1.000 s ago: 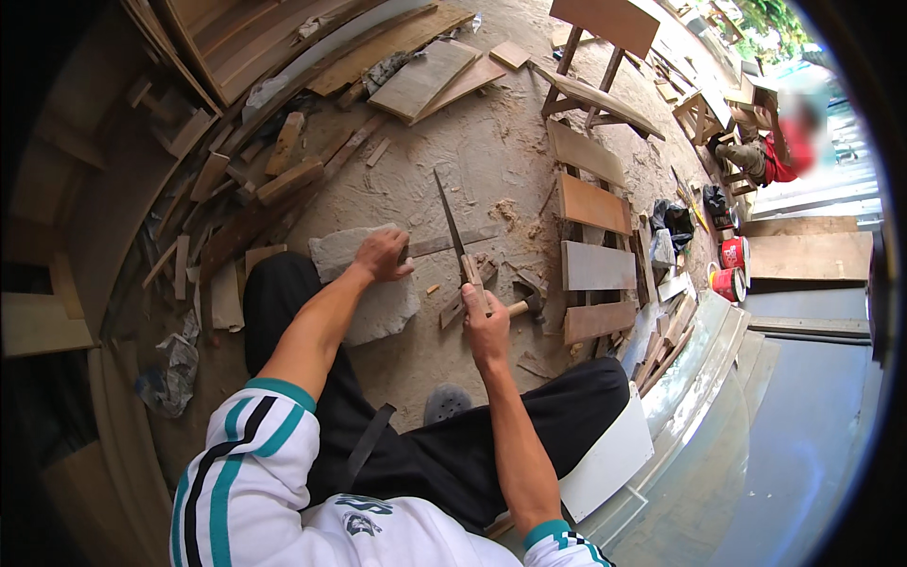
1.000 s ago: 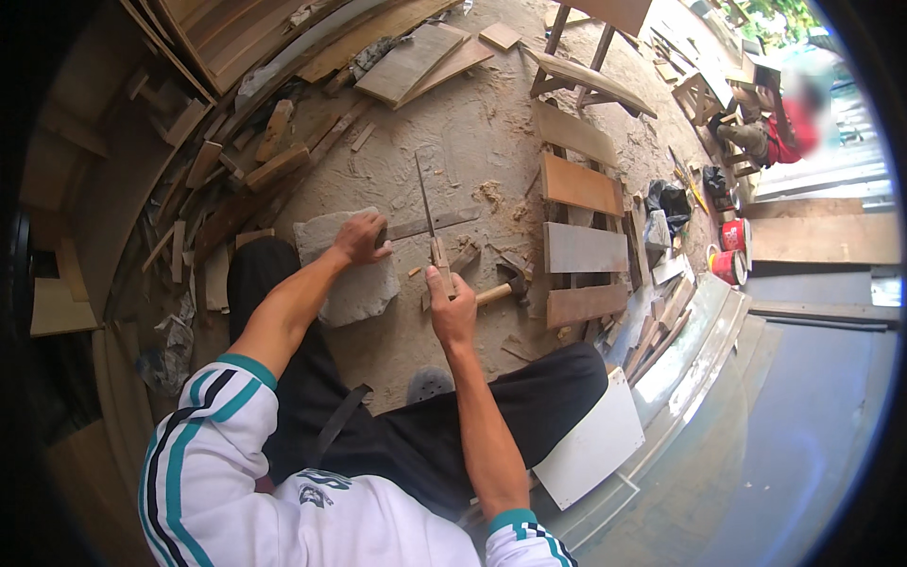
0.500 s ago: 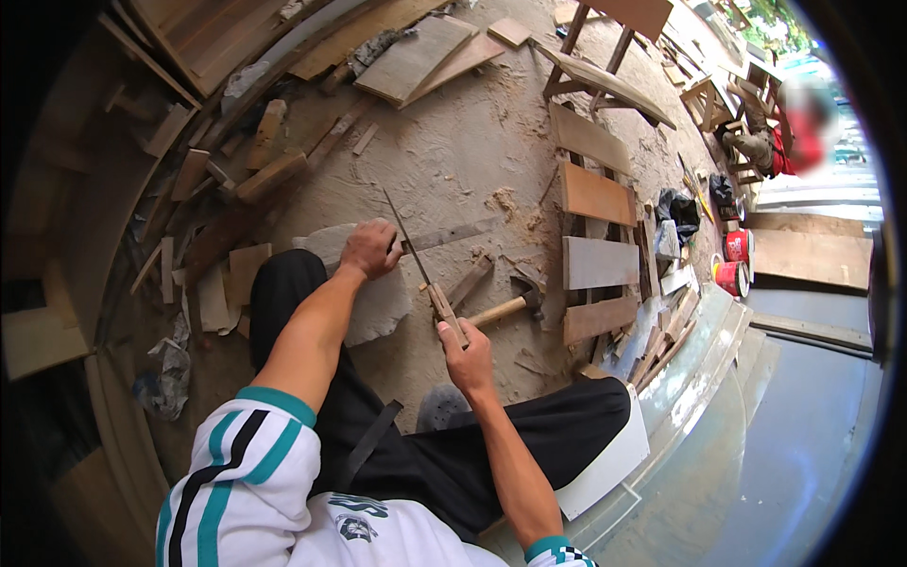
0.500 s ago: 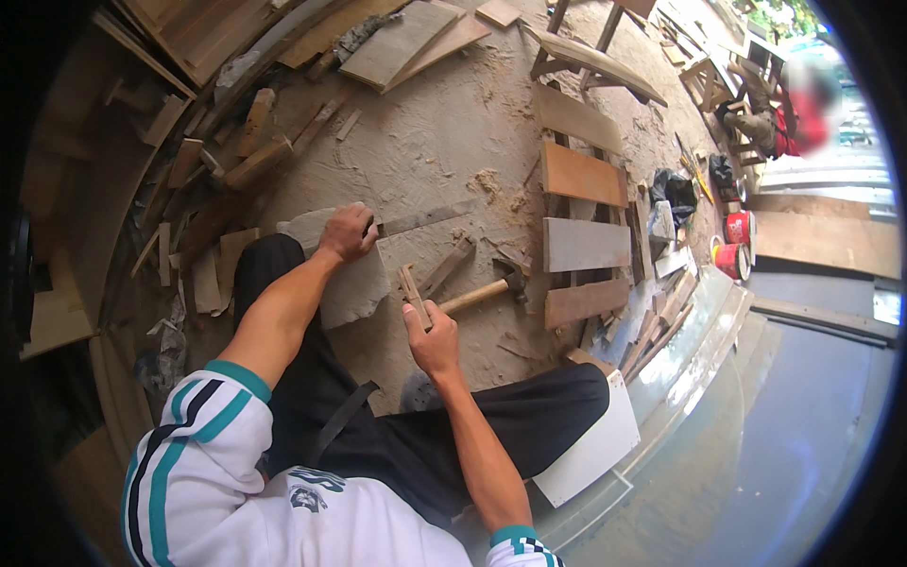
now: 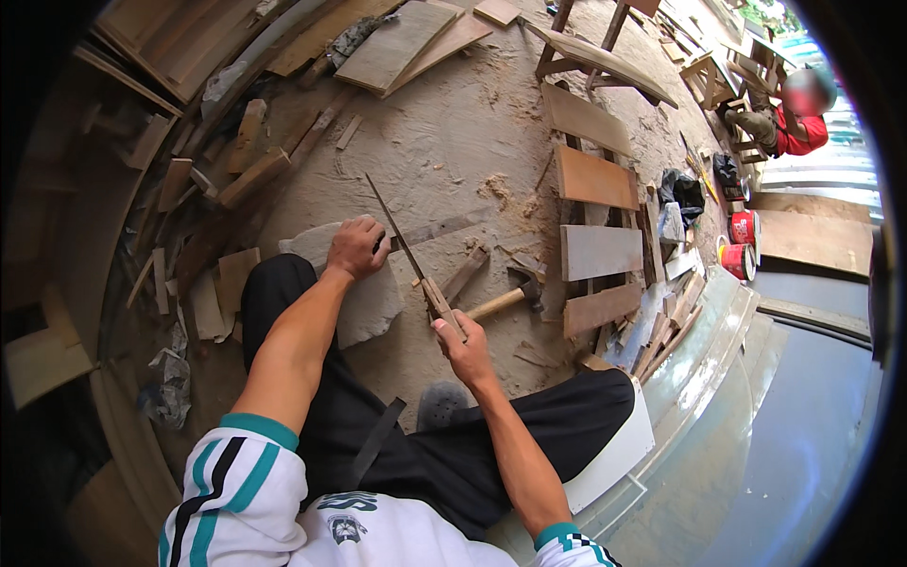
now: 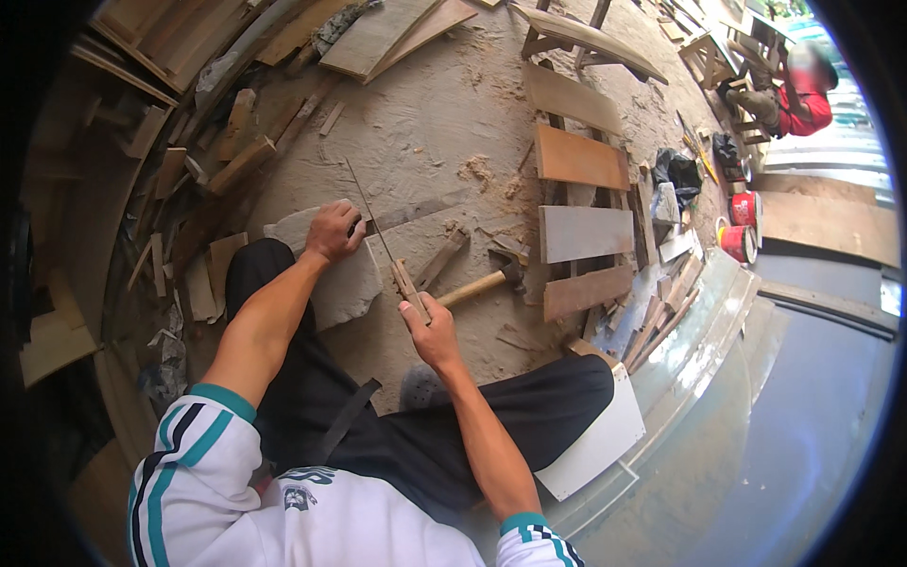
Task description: The person sits on the floor and uses a sharpening stone to sharpen a metal tool. They hold the tool against the stone and move it back and forth repeatedly, occasionally pausing to inspect the edge.
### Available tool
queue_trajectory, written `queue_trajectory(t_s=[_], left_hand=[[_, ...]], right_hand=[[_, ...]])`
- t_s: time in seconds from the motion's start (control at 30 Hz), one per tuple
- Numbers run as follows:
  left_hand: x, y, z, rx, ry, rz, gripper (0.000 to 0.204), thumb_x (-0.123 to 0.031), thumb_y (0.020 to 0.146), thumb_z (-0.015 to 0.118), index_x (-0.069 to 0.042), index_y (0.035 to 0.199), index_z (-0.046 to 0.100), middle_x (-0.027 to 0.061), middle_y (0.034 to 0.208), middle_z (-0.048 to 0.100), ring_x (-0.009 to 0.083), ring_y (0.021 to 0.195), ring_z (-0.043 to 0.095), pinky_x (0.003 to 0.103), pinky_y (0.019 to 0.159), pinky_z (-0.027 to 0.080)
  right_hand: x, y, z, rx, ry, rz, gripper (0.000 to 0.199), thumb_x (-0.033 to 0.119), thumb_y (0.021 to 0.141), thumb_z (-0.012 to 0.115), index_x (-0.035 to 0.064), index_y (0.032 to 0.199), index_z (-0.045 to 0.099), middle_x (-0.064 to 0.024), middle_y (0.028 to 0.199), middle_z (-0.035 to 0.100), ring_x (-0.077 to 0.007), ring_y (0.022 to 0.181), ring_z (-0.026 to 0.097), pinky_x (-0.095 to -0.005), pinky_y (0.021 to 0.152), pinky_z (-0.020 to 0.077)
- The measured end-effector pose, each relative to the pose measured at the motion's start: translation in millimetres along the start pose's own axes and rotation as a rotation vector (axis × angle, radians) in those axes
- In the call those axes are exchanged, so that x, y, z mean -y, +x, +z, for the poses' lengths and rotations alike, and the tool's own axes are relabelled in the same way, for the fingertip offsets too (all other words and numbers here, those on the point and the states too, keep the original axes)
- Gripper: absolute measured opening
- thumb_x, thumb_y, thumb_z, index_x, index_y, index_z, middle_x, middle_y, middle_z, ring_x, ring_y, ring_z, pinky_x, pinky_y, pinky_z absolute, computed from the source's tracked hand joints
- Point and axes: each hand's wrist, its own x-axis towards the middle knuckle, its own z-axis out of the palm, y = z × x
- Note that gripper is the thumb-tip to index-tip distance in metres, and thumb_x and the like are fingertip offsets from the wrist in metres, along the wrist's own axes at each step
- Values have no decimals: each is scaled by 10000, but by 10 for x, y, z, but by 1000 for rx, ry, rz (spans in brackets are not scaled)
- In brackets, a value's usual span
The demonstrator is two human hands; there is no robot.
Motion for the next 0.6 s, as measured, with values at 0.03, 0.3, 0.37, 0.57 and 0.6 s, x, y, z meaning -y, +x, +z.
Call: queue_trajectory(t_s=[0.03,0.3,0.37,0.57,0.6], left_hand=[[-1,4,-16,-2,13,16,194,-269,839,624,-81,884,630,84,901,601,260,951,573,390,841,423],[-138,-18,7,12,129,-120,211,-285,764,638,-127,903,653,51,943,595,223,998,550,387,874,375],[-116,-8,34,1,115,-111,217,-277,759,636,-122,909,656,56,941,595,225,996,551,383,872,376],[-100,22,47,2,98,-124,234,-261,744,639,-100,912,655,65,930,599,232,988,555,377,862,380],[-112,35,41,-5,96,-126,234,-258,740,641,-97,909,654,65,926,600,234,981,557,378,859,381]], right_hand=[[9,19,22,-31,-64,-41,267,241,932,612,-9,844,580,-90,641,546,-158,582,473,-315,563,411],[391,-125,216,-108,-225,-230,297,261,903,640,-25,846,584,-231,689,589,-363,631,618,-413,599,457],[345,-145,226,-103,-236,-188,291,255,905,636,-23,841,582,-229,674,580,-356,608,610,-410,588,456],[400,-263,154,-90,-203,-125,306,261,907,627,-20,808,558,-180,618,512,-258,552,509,-370,551,417],[404,-276,142,-103,-197,-132,316,266,910,622,-20,797,549,-156,604,487,-210,543,468,-352,544,401]])
